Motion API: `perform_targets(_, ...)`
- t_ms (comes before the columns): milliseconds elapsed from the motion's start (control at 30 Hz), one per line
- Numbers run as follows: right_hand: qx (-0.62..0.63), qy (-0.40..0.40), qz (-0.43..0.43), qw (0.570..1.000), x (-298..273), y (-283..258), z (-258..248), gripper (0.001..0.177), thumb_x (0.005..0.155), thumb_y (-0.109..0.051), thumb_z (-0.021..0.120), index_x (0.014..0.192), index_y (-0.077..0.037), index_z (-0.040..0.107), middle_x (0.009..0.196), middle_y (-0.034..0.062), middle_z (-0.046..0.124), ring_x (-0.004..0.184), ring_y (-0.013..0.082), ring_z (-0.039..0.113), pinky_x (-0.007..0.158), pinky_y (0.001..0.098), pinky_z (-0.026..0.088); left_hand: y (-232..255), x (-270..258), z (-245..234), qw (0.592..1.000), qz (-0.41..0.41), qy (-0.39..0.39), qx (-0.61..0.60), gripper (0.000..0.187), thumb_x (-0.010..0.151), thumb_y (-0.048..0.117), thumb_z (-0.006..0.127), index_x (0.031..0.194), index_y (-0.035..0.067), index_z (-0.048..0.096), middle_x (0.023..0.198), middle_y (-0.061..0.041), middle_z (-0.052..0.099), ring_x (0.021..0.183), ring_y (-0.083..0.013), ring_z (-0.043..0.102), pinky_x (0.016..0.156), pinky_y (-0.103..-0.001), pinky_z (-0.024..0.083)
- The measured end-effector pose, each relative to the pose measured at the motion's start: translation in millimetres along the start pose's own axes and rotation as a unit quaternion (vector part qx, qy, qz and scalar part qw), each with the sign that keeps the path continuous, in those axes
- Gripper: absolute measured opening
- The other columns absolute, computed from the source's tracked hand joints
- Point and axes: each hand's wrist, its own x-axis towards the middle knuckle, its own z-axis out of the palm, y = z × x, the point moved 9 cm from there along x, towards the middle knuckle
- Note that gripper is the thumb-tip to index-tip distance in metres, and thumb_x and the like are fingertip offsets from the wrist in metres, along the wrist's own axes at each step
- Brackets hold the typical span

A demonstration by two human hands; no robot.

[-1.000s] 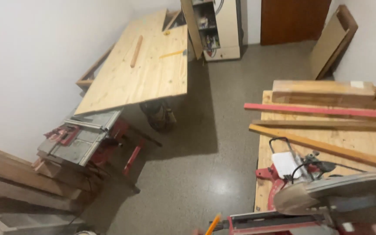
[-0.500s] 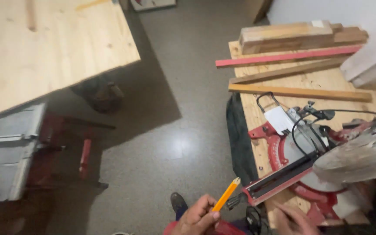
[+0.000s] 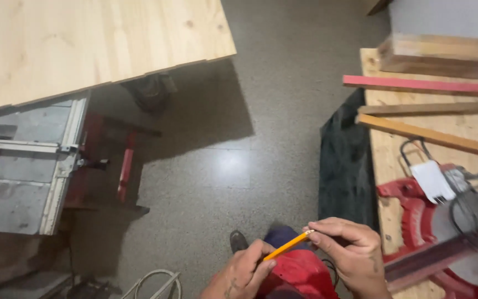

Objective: Sharpening or grinding a miter saw component with an angle grinder, followed by marking a line on a large wooden board using a pencil and a wooden guide.

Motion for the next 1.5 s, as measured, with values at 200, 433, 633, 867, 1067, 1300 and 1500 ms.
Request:
perform_targets(200,0.166,-0.051,0.074,0.982,81.5,35.9,51.4,0.018,0.094,-0.005,0.063,0.088,0.009,0.072,0.083,0.0255,0.079,0.061,0.0273,0.072,0.062,0.0323,0.062,8.2,23.5,-79.1,0.994,0.05,0.094,0.01,0.034,0.105,0.036,0.042,0.12,0.009,0.056,0.106,-0.01,0.074,0.089,-0.0279,0.072,0.075,-0.039,0.051)
perform_targets(433,0.053,-0.166,0.151,0.973,221.0,52.0,103.5,0.022,0.081,0.0,0.075,0.101,0.002,0.085,0.084,0.0145,0.087,0.062,0.0149,0.07,0.063,0.0265,0.058,18.2,83.7,-169.4,0.981,-0.128,0.136,-0.057,0.033,0.098,0.049,0.044,0.112,0.021,0.057,0.09,0.008,0.062,0.081,-0.0099,0.057,0.075,-0.031,0.043)
perform_targets(633,0.261,-0.018,0.146,0.954,344.2,102.5,112.8,0.031,0.107,-0.017,0.054,0.089,0.007,0.063,0.084,0.0251,0.07,0.061,0.0257,0.061,0.055,0.0288,0.046,20.1,132.3,-227.8,0.953,0.028,0.267,-0.139,0.026,0.1,0.037,0.054,0.104,0.013,0.059,0.074,0.01,0.066,0.064,-0.0036,0.058,0.065,-0.025,0.047)
perform_targets(867,-0.033,-0.095,0.004,0.995,389.7,83.5,183.0,0.022,0.097,-0.01,0.058,0.112,-0.009,0.076,0.077,0.0059,0.073,0.061,0.0122,0.065,0.063,0.0246,0.051,-31.4,166.7,-297.5,0.912,-0.122,0.343,-0.189,0.028,0.088,0.044,0.058,0.103,0.021,0.065,0.064,0.01,0.069,0.055,-0.0036,0.061,0.057,-0.023,0.045)
perform_targets(1067,-0.281,-0.282,-0.366,0.841,372.3,64.4,329.0,0.039,0.091,-0.017,0.063,0.129,-0.013,0.068,0.132,0.0071,0.07,0.108,0.0229,0.073,0.087,0.0364,0.058,-65.7,173.9,-399.8,0.828,-0.003,0.543,0.137,0.029,0.099,0.049,0.053,0.086,0.024,0.06,0.056,-0.004,0.064,0.041,-0.0343,0.059,0.042,-0.047,0.042)
perform_targets(1300,-0.555,-0.493,0.114,0.66,460.4,151.3,420.7,0.056,0.1,-0.036,0.044,0.155,-0.033,0.031,0.151,-0.0088,0.049,0.136,0.0245,0.045,0.116,0.0421,0.037,-71.3,142.2,-529.9,0.918,-0.379,0.009,-0.113,0.048,0.101,0.059,0.038,0.133,0.027,0.054,0.134,0.003,0.059,0.122,-0.0168,0.057,0.105,-0.032,0.036)
perform_targets(1500,-0.556,-0.412,0.209,0.691,500.9,240.6,404.0,0.056,0.09,-0.056,0.06,0.144,-0.05,0.048,0.122,-0.0003,0.069,0.118,0.0212,0.066,0.101,0.0355,0.053,-169.4,161.0,-612.1,0.942,0.021,0.318,0.103,0.043,0.099,0.045,0.066,0.133,0.019,0.061,0.106,-0.005,0.072,0.101,-0.0253,0.07,0.088,-0.039,0.051)
